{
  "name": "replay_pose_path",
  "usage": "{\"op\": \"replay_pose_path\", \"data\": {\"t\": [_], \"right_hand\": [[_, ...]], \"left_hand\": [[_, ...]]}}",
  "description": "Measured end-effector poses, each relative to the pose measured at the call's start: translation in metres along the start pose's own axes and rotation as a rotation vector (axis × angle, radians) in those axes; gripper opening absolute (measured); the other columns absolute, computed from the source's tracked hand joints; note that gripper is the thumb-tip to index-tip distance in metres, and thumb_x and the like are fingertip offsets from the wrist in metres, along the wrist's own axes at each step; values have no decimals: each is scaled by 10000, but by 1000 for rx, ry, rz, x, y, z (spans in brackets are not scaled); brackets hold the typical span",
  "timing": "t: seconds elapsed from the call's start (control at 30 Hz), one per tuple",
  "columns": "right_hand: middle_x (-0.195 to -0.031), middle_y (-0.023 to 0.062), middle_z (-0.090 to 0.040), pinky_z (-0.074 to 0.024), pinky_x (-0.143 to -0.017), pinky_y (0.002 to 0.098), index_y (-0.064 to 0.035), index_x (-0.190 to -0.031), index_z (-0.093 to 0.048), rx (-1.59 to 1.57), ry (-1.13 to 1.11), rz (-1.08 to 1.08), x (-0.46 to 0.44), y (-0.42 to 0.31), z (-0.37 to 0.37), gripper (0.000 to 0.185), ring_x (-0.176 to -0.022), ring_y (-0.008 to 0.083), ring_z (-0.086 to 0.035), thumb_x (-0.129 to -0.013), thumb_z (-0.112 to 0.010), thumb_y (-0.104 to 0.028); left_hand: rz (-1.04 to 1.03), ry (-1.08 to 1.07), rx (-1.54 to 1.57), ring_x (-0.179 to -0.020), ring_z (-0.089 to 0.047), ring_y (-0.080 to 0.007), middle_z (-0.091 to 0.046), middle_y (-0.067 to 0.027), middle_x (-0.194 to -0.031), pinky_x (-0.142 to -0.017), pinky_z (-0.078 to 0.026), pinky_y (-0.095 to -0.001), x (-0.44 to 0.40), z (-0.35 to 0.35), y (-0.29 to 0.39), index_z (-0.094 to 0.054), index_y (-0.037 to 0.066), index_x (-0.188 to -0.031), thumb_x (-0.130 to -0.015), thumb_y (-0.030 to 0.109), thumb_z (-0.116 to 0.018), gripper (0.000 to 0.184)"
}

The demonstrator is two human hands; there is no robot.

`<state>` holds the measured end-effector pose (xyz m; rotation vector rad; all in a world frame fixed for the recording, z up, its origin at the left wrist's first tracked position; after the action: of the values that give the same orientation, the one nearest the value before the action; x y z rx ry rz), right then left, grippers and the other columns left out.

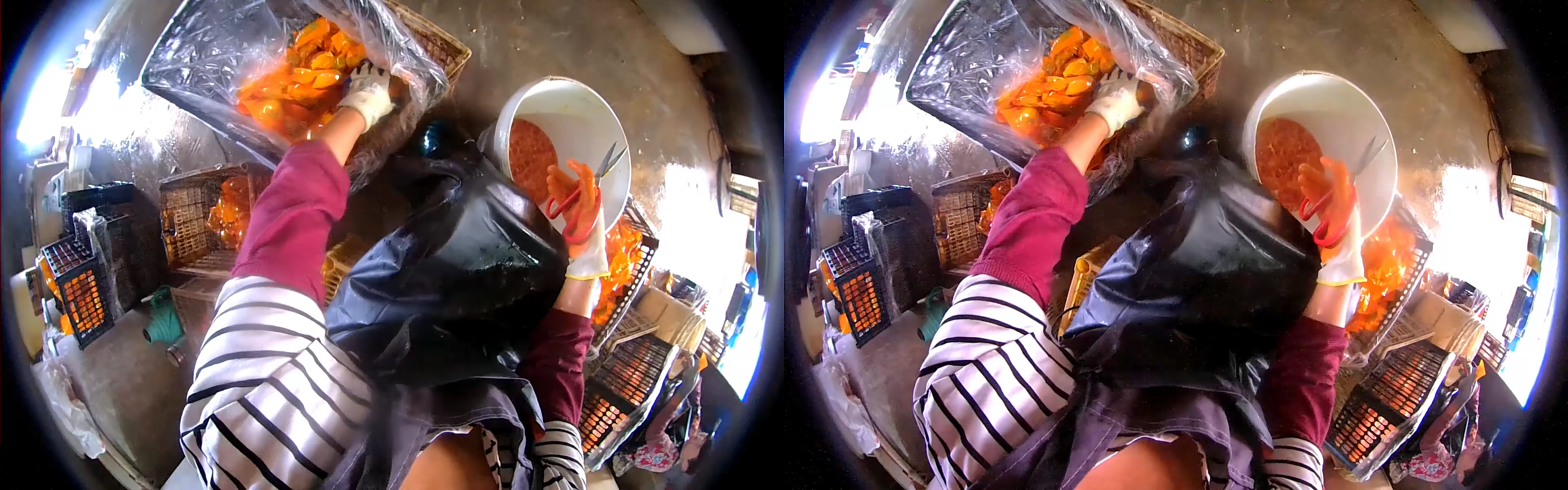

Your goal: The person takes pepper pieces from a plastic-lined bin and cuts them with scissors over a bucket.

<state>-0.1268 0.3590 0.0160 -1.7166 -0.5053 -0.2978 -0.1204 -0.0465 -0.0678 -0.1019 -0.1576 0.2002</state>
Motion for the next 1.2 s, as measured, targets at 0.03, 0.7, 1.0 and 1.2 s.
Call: {"op": "replay_pose_path", "data": {"t": [0.03, 0.7, 1.0, 1.2], "right_hand": [[-1074, 226, -616, -497, -724, 312, -10, -1189, -503, 45, -3, -2, -3, 0, 0, 441, -872, 254, -629, -934, -503, -369], [-1182, 188, -589, -455, -744, 282, -36, -1301, -442, -68, -172, 11, 8, 21, 14, 571, -989, 246, -597, -953, -387, -485], [-1176, 211, -583, -453, -925, 394, -18, -1309, -426, -30, -147, -33, 1, 33, 13, 525, -1015, 305, -596, -960, -418, -409], [-1204, 201, -567, -463, -915, 405, -35, -1315, -424, -145, -220, -66, -8, 45, 17, 495, -1045, 317, -586, -961, -431, -379]], "left_hand": [[-16, -133, -52, -1258, -436, -335, -447, -172, -1370, -1060, -307, -430, -10, -13, 7, -401, 47, -1365, -862, 366, -523, 608], [-19, -328, 330, -983, -612, -326, -642, -160, -1055, -843, -486, -400, 39, -22, -2, -637, 104, -1060, -810, 286, -543, 324], [26, -190, 656, -984, -599, -340, -641, -168, -1038, -844, -470, -419, 96, -14, -34, -625, 102, -1055, -775, 476, -620, 467], [156, 18, 732, -1131, -526, -348, -534, -195, -1250, -947, -424, -408, 50, -76, -36, -423, 100, -1315, -728, 429, -684, 722]]}}
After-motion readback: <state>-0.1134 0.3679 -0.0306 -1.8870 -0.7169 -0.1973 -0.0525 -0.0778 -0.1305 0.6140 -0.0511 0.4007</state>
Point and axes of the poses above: each hand's wrist, its own x-axis away from the middle knuckle, its own z-axis out of the back of the hand, y = z × x, the point moved 8 cm from there along -x, towards the middle knuckle
